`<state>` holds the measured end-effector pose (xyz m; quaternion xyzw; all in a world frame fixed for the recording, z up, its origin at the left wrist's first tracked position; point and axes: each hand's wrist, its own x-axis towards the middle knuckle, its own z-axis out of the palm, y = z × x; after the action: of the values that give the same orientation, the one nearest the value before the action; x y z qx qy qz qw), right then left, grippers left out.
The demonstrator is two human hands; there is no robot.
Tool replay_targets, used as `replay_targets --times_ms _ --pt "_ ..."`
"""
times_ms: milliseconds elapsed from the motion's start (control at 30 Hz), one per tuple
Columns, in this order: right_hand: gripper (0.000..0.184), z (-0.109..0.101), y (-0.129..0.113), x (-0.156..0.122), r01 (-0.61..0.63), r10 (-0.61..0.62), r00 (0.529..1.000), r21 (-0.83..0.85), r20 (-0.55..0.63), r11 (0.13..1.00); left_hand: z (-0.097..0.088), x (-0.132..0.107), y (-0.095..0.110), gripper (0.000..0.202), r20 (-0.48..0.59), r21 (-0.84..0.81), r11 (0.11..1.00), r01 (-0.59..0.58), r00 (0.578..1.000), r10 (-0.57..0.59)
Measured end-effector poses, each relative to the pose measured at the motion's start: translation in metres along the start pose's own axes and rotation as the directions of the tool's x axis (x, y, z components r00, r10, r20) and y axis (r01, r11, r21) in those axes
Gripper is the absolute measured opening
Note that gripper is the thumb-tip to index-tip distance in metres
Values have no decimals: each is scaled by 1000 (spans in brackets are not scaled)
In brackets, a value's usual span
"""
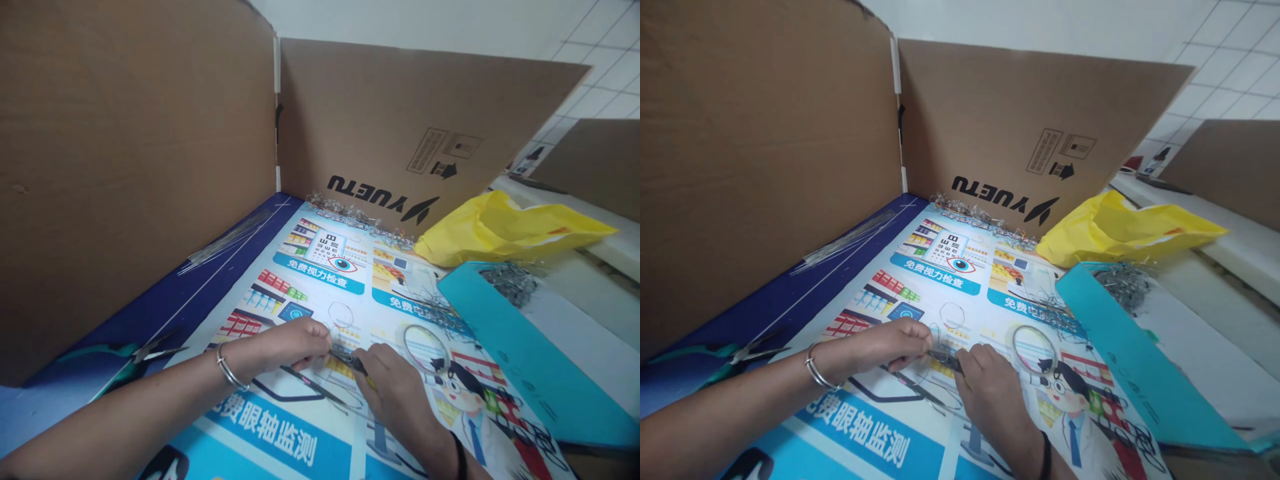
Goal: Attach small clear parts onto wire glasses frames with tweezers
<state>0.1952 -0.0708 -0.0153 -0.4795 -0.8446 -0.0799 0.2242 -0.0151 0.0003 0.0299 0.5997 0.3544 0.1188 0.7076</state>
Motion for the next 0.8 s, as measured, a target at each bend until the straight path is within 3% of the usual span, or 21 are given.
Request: replay_targets --times_ms 433,800 --pt "20 -3 -4 1 -29 29 1000 -34 3 999 4 -2 4 11 -48 -7 1000 9 999 -9" --pt "18 2 0 0 -190 172 978 156 121 969 5 0 0 20 -94 7 999 -33 995 34"
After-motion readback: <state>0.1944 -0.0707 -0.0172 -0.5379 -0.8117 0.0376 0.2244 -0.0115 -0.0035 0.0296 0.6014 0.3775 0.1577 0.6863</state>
